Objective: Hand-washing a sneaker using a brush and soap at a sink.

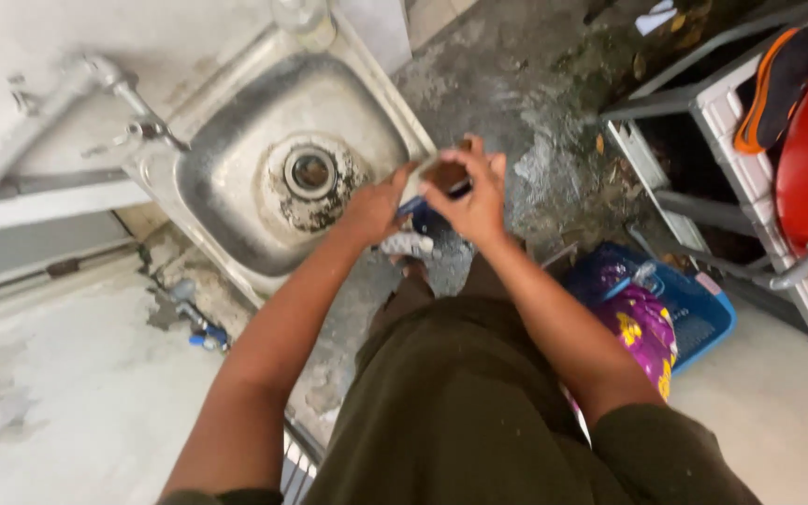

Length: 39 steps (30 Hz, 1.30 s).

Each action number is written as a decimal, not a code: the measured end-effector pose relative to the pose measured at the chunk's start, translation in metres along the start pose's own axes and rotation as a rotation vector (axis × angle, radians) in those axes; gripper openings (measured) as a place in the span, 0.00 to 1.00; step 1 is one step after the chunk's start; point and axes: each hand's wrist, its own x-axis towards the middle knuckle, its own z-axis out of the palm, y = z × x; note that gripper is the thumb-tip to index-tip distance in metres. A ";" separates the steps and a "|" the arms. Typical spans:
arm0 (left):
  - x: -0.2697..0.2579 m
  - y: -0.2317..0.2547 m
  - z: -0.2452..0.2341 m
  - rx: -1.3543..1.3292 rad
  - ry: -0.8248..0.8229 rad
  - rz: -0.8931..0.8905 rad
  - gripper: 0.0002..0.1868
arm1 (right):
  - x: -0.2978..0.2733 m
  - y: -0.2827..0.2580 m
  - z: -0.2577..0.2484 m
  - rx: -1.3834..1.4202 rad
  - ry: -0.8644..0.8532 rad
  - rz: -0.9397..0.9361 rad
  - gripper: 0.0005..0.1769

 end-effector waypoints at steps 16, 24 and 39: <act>-0.003 -0.003 0.000 0.058 -0.033 0.002 0.42 | 0.023 0.058 0.022 0.187 -0.135 0.254 0.27; 0.000 0.004 -0.014 -0.025 -0.039 -0.022 0.43 | 0.030 0.061 0.015 0.586 -0.079 0.517 0.17; 0.000 0.004 -0.021 0.012 -0.044 -0.058 0.41 | 0.021 0.027 0.004 0.252 -0.045 0.336 0.18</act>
